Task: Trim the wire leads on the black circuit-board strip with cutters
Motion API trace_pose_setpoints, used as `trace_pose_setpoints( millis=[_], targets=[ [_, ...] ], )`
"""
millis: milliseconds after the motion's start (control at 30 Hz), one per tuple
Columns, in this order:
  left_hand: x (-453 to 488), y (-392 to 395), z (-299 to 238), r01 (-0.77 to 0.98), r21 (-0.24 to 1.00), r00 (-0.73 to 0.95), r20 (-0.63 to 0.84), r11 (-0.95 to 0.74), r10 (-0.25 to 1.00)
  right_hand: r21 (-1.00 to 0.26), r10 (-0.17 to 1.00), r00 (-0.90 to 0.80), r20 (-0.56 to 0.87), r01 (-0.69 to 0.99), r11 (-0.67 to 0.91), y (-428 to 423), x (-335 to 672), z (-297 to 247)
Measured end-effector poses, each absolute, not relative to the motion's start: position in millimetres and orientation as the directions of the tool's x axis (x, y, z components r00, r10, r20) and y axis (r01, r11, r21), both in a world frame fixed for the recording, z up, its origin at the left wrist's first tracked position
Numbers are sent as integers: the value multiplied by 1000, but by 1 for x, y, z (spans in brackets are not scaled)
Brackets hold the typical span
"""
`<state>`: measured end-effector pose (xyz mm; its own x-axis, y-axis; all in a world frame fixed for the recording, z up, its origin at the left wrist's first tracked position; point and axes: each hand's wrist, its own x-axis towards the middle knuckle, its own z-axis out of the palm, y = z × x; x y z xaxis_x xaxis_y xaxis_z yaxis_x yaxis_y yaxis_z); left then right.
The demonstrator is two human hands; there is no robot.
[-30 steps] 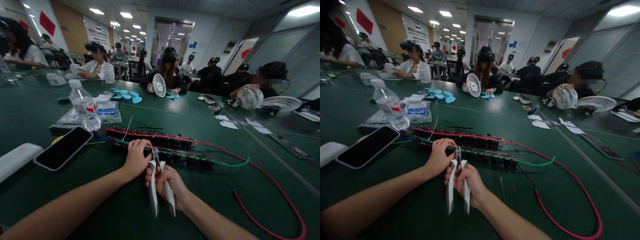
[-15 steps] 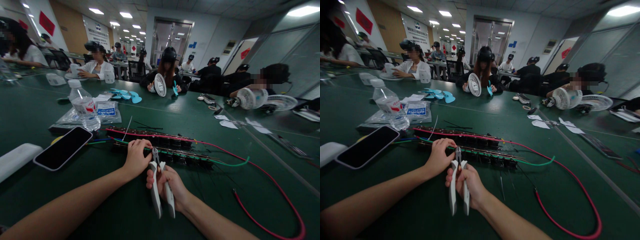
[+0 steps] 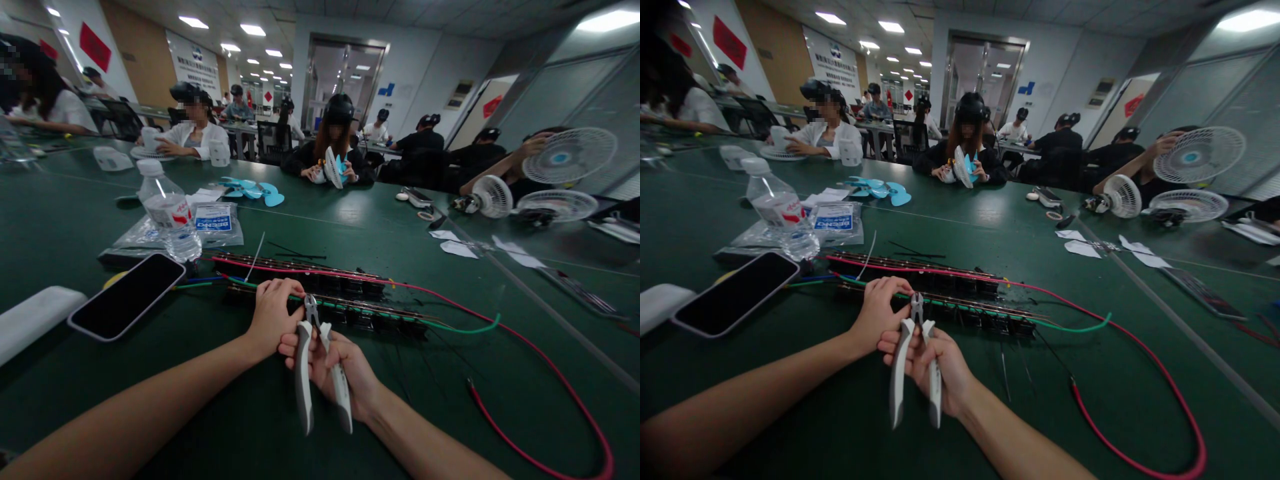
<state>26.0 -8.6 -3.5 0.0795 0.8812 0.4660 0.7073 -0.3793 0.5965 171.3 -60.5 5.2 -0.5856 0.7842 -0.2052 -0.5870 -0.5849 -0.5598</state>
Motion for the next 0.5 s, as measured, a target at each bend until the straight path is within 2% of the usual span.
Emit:
trace_pose_setpoints(
  millis=[500],
  targets=[
    [25, -11, 0, 709, 589, 97, 463, -388, 881, -545, 735, -633, -242, -538, -643, -61, 175, 8]
  ],
)
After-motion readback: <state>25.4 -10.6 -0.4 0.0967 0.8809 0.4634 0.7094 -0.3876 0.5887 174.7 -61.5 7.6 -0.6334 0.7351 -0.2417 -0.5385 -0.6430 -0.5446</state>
